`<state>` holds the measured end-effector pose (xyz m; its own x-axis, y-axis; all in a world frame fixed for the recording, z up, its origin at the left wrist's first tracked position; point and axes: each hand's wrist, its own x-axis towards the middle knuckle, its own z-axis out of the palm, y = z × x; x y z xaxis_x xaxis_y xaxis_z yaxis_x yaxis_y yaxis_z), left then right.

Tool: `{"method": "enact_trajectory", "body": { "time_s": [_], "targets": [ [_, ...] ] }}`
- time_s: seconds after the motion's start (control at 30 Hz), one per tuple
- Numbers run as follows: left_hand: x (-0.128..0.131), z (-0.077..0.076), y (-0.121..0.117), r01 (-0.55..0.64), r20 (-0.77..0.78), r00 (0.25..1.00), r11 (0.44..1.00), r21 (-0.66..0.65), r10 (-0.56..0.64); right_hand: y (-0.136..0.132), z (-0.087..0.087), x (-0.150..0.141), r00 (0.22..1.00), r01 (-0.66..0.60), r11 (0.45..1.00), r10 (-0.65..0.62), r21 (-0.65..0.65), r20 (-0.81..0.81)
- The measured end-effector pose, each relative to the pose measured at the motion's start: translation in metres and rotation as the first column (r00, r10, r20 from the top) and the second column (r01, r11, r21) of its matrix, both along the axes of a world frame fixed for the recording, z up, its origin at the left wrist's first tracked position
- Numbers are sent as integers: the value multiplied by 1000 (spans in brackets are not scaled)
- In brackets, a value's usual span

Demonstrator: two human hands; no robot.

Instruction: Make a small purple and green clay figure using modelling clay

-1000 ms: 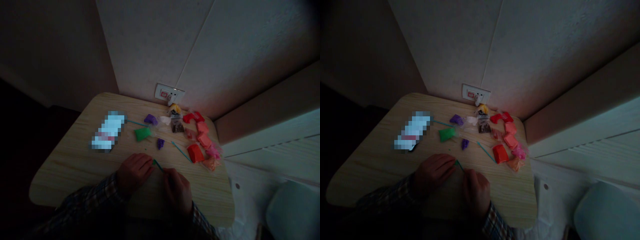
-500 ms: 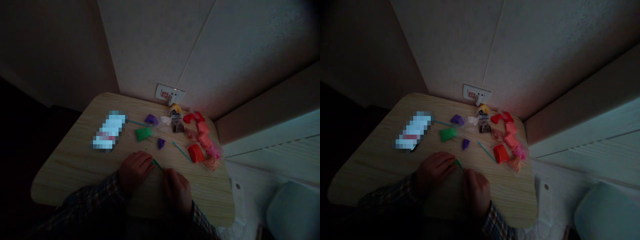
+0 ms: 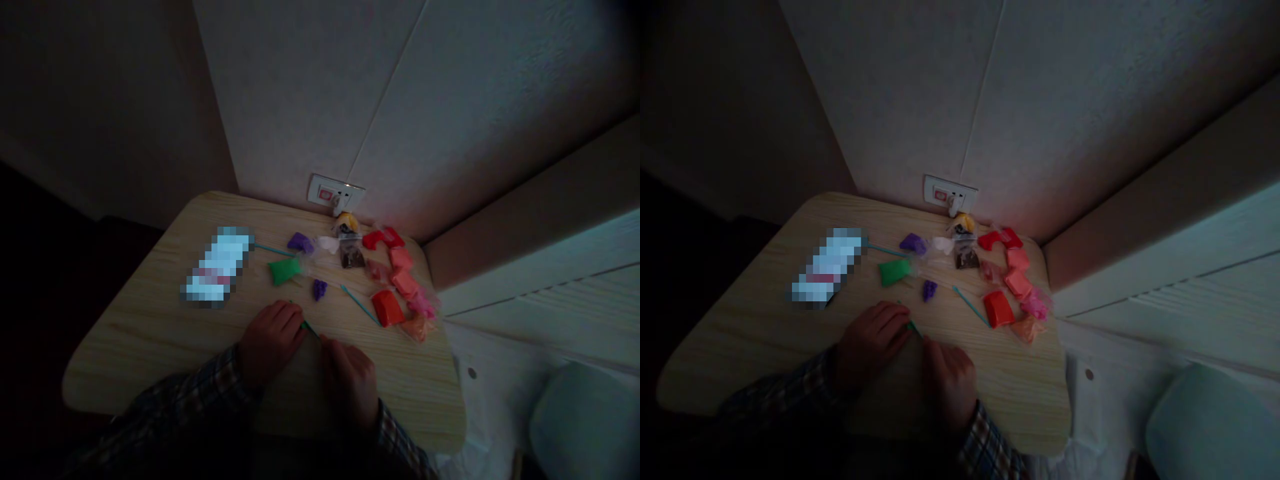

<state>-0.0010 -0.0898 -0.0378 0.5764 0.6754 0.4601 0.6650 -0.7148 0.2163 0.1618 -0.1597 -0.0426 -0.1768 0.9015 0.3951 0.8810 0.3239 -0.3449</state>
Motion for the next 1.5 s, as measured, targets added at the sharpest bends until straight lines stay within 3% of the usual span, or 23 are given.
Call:
{"method": "enact_trajectory", "body": {
  "time_s": [0.23,0.4,0.73,0.87,0.97,1.07,1.23,1.4,1.5],
  "targets": [
    [-1,1,1,10,-18,1000,999,-30,-11,-2,-6,-1,995,82,996,-84,27,49],
    [1,2,2,3,-2,1000,999,-43,-3,-5,-4,3,971,232,973,-232,-8,-65],
    [-3,0,4,16,79,997,994,-109,-8,-5,3,4,943,167,971,-208,-171,-261],
    [-3,0,3,13,111,994,996,-94,-2,-2,8,8,878,182,953,-269,-244,-397],
    [3,4,1,94,89,992,995,-43,-90,0,9,12,806,226,929,-346,-292,-480],
    [12,6,1,192,58,980,980,-47,-190,1,9,15,776,262,914,-390,-310,-496],
    [23,-3,1,197,51,980,979,-50,-194,1,7,15,778,239,922,-369,-304,-508],
    [19,-5,8,254,113,958,964,82,-262,2,6,15,775,254,919,-380,-301,-505],
    [6,4,26,215,230,952,976,-23,-204,2,6,15,772,253,919,-380,-303,-510]
  ]
}}
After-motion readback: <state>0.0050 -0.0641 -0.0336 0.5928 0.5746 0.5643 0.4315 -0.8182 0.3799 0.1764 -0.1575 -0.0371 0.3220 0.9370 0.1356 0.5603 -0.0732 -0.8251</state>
